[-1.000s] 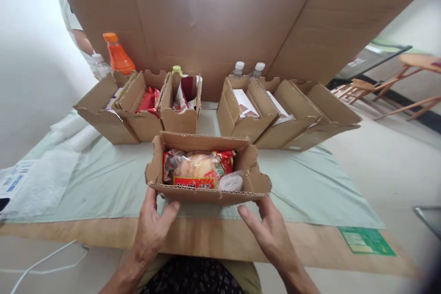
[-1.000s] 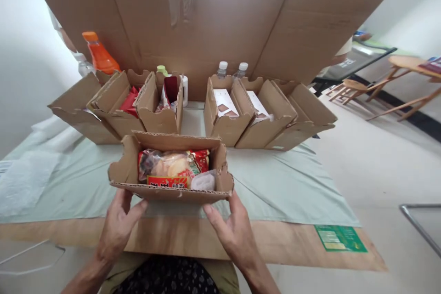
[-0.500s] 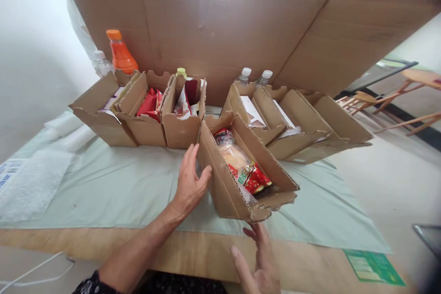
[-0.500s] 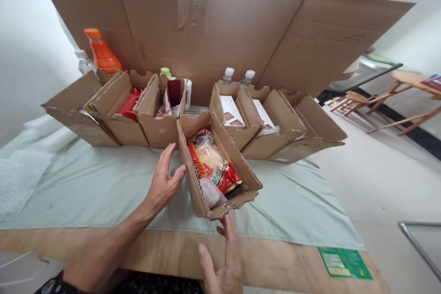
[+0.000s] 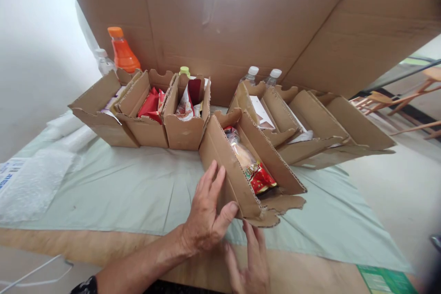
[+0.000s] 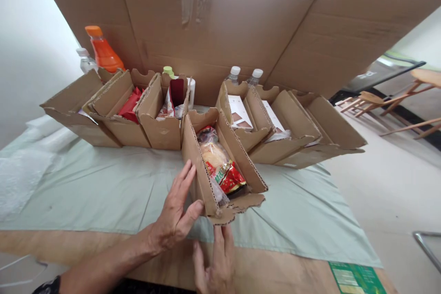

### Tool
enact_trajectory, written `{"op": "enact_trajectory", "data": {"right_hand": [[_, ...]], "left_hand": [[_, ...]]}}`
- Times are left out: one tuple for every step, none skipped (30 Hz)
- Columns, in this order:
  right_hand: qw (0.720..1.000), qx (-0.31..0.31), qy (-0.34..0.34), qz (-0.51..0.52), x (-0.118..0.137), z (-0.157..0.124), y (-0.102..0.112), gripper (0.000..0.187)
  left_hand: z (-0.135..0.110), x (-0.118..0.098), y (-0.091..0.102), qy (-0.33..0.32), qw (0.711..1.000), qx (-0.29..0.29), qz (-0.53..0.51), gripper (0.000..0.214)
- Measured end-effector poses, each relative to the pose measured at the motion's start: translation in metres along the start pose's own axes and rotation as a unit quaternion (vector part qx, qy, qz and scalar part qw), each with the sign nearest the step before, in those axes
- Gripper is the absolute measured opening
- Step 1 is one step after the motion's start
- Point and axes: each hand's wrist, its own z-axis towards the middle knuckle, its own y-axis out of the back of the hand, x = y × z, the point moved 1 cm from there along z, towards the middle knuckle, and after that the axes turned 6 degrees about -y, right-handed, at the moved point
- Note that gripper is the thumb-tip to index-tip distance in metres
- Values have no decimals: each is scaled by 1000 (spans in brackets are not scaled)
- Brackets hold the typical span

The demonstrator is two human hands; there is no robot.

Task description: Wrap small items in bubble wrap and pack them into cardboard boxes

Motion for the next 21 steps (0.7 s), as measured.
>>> {"op": "enact_trajectory", "data": {"right_hand": [[1000,-2,-1,-5,0,-1,0,82],[1000,-3,-3,-9,1,-1,0,82],[1000,0,-4,-12,4,2,0,81],[1000,7,4,-13,9,6,1,82],[1000,20,16,-13,15,12,0,82],[999,38,30,-11,22,21,-1,83],[997,56,48,-10,29,31,-3,83],[995,71,64,-10,35,43,-6,83],[994,78,78,-12,40,55,-11,83],[993,81,88,-16,43,69,-16,83],[992,80,94,-21,44,82,-21,83],[992,76,98,-25,44,95,-27,83],[992,73,100,-29,43,108,-33,83],[992,74,101,-30,41,120,-38,83],[991,81,99,-30,39,132,-44,82],[991,91,96,-28,38,143,-49,81],[990,104,92,-26,36,154,-53,80],[989,119,85,-25,34,165,-58,79],[988,133,74,-25,32,175,-62,79],[988,142,61,-25,29,184,-65,78],[988,147,48,-25,26,192,-66,77]], "left_hand": [[-2,0,0,-8,1000,3,0,73],[-3,0,0,-12,1000,5,0,73],[-1,1,2,-13,1000,6,-2,73],[3,3,4,-11,1000,5,-7,73],[10,6,7,-7,1000,2,-14,71],[19,9,12,-2,1000,-4,-22,69],[29,13,16,6,999,-12,-30,67],[39,16,21,17,999,-22,-36,64],[49,20,26,28,998,-32,-41,62],[57,23,30,41,997,-42,-45,60],[63,25,34,54,996,-50,-49,59],[65,27,36,67,995,-57,-53,59],[66,30,37,79,993,-62,-59,60],[63,32,37,90,992,-64,-67,61],[58,34,36,104,989,-67,-75,62],[52,37,34,120,987,-68,-81,64],[45,39,32,139,984,-70,-84,66],[38,42,30,157,981,-71,-86,67],[30,44,28,176,978,-67,-85,68],[23,45,26,193,976,-59,-84,69],[17,46,25,207,974,-46,-82,71]]}}
